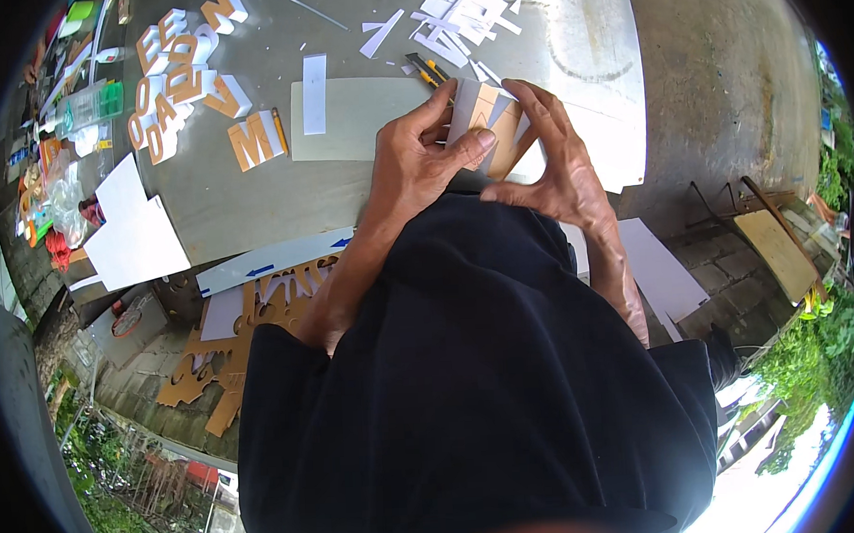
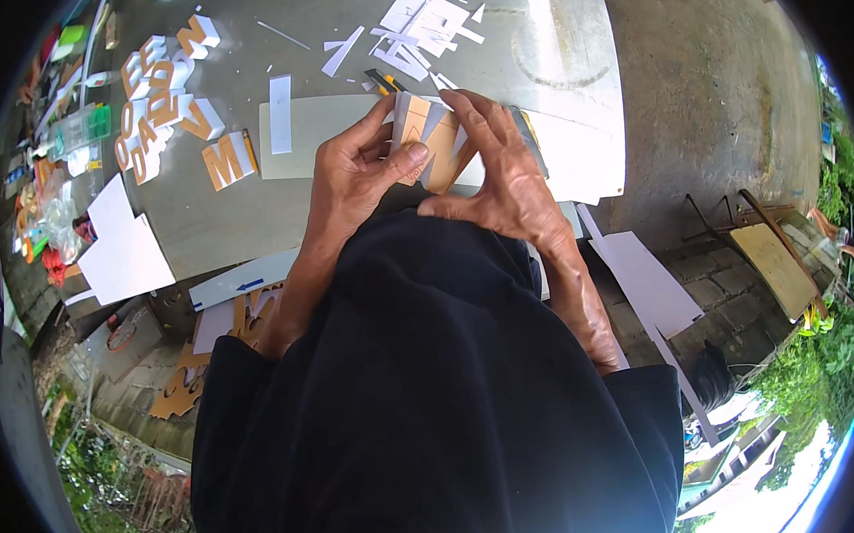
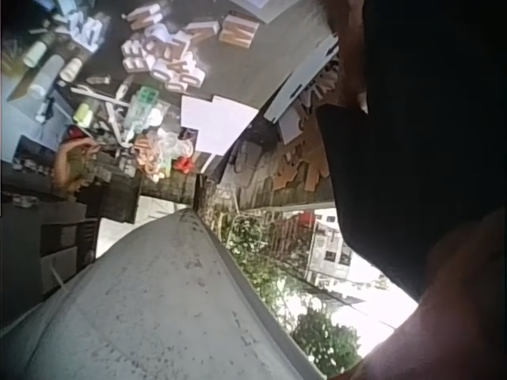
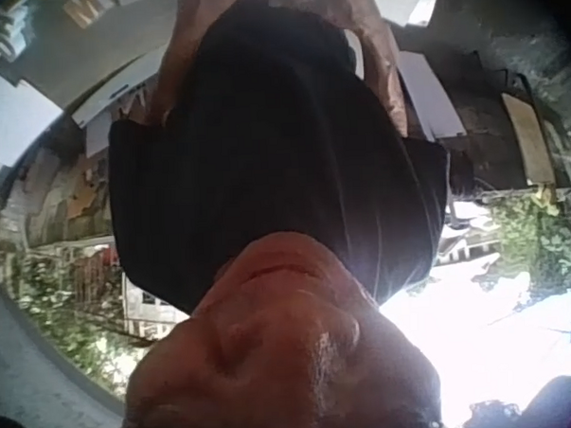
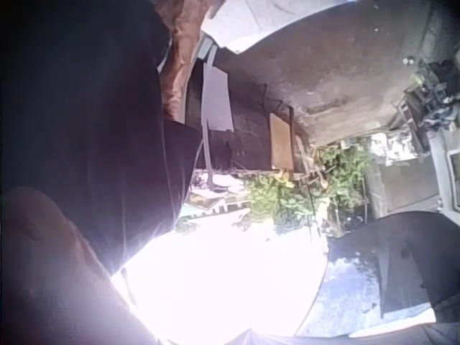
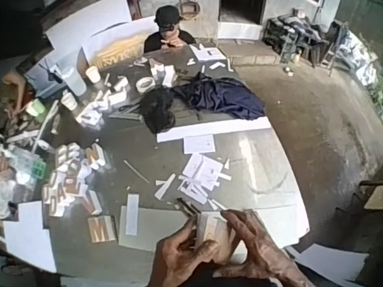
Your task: Cutting and assembling 3D foam letters for signs.
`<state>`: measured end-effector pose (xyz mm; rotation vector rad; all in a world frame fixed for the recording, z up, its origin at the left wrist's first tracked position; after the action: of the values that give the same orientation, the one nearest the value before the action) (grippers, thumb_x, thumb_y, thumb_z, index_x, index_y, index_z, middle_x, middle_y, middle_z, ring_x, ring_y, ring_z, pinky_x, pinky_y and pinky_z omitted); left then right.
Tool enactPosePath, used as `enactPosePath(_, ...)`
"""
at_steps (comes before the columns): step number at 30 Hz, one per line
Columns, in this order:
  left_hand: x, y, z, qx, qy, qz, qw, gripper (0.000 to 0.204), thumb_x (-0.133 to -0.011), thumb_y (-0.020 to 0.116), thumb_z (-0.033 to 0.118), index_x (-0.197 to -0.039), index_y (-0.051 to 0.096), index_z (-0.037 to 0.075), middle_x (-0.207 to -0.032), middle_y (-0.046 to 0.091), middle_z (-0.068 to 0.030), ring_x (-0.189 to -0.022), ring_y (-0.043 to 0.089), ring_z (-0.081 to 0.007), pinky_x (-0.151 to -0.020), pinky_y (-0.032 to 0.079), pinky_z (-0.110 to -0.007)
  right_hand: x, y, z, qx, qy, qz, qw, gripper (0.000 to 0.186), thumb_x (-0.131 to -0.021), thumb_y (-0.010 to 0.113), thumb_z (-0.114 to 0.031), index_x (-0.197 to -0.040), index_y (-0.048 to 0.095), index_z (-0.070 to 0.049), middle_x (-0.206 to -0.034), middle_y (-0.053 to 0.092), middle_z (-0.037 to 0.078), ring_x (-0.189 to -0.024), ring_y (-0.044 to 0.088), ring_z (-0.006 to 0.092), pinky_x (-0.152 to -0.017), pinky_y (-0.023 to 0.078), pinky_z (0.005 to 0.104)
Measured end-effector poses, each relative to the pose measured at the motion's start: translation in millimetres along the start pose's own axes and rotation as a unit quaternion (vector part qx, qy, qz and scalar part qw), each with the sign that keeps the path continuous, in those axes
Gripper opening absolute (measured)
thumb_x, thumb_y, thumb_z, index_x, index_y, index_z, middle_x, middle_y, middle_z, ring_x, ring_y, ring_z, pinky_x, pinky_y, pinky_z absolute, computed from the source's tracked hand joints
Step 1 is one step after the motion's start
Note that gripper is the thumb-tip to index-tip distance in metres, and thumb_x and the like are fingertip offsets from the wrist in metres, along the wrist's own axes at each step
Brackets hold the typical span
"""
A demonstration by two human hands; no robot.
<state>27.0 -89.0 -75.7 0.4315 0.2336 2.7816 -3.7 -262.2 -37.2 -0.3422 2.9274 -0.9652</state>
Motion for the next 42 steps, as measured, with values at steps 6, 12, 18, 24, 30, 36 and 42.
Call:
enactPosePath(6,5,-2,2,-0.014,0.040,0.012,0.999,0.073,-0.087,0.082,0.019,-0.144,0.047,-0.011,-0.113,0.071,-0.0207,-0.094,0.072,-0.0198,-0.079,0.061,-0.031,0,9,-10,0.084,0.028,0.004,0.996,0.108,-0.061,0.094,-0.018,-0.151,0.035,-0.003,-0.138,0.049,0.023,-0.123,0.055,0.0421,-0.102,0.053,0.0475)
enactPosePath(12,6,-2,4,-0.017,0.060,0.010,0.998,0.071,-0.087,0.082,0.022,-0.143,0.050,-0.009,-0.111,0.072,-0.0213,-0.091,0.072,-0.0203,-0.079,0.061,-0.031,-3,6,-12,0.067,0.009,-0.004,0.998,0.099,-0.064,0.091,-0.013,-0.148,0.038,-0.002,-0.133,0.051,0.023,-0.119,0.058,0.0416,-0.096,0.057,0.0458)
enactPosePath(18,6,-2,4,-0.029,0.064,0.012,0.997,0.070,-0.087,0.082,0.023,-0.140,0.051,-0.010,-0.109,0.072,-0.0220,-0.092,0.073,-0.0212,-0.079,0.061,-0.031,-4,6,-14,0.074,0.005,0.003,0.997,0.099,-0.065,0.091,-0.013,-0.148,0.038,-0.002,-0.132,0.052,0.023,-0.118,0.059,0.0412,-0.095,0.058,0.0460)
enactPosePath(24,4,-3,-1,-0.035,0.064,0.023,0.997,0.071,-0.086,0.083,0.024,-0.139,0.052,-0.011,-0.107,0.073,-0.0215,-0.092,0.073,-0.0199,-0.079,0.061,-0.031,-4,5,-13,0.079,0.025,0.001,0.997,0.099,-0.065,0.091,-0.014,-0.148,0.038,-0.003,-0.134,0.051,0.023,-0.120,0.059,0.0412,-0.097,0.057,0.0461)
enactPosePath(30,-1,-6,-2,0.028,-0.014,0.013,0.999,0.060,-0.089,0.079,0.019,-0.136,0.056,-0.010,-0.109,0.073,-0.0181,-0.093,0.071,-0.0171,-0.081,0.060,-0.029,-6,6,-3,0.087,-0.010,-0.011,0.996,0.105,-0.067,0.093,-0.023,-0.152,0.034,-0.004,-0.144,0.047,0.024,-0.127,0.056,0.0393,-0.101,0.054,0.0457)
enactPosePath(36,-13,-20,-17,0.116,-0.100,0.052,0.987,0.051,-0.093,0.072,0.020,-0.128,0.059,-0.015,-0.111,0.070,-0.0226,-0.098,0.073,-0.0268,-0.077,0.067,-0.043,-6,3,42,-0.352,0.217,0.155,0.897,0.066,-0.102,0.060,-0.043,-0.133,0.053,0.015,-0.116,0.066,0.029,-0.104,0.070,0.0335,-0.083,0.062,0.0408)
enactPosePath(42,-13,-19,-14,0.122,-0.105,0.052,0.986,0.049,-0.093,0.073,0.019,-0.126,0.060,-0.015,-0.111,0.070,-0.0227,-0.098,0.073,-0.0278,-0.079,0.067,-0.043,0,18,46,-0.389,0.242,0.112,0.882,0.069,-0.101,0.060,-0.042,-0.140,0.047,0.012,-0.115,0.066,0.029,-0.099,0.071,0.0333,-0.078,0.063,0.0421)
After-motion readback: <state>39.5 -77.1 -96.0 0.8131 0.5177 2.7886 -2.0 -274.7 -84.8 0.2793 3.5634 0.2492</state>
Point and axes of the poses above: each hand's wrist, its own x-axis away from the middle knuckle, its own y-axis out of the palm, z = x × y, the point moved 5 cm from there along -x, towards the middle knuckle
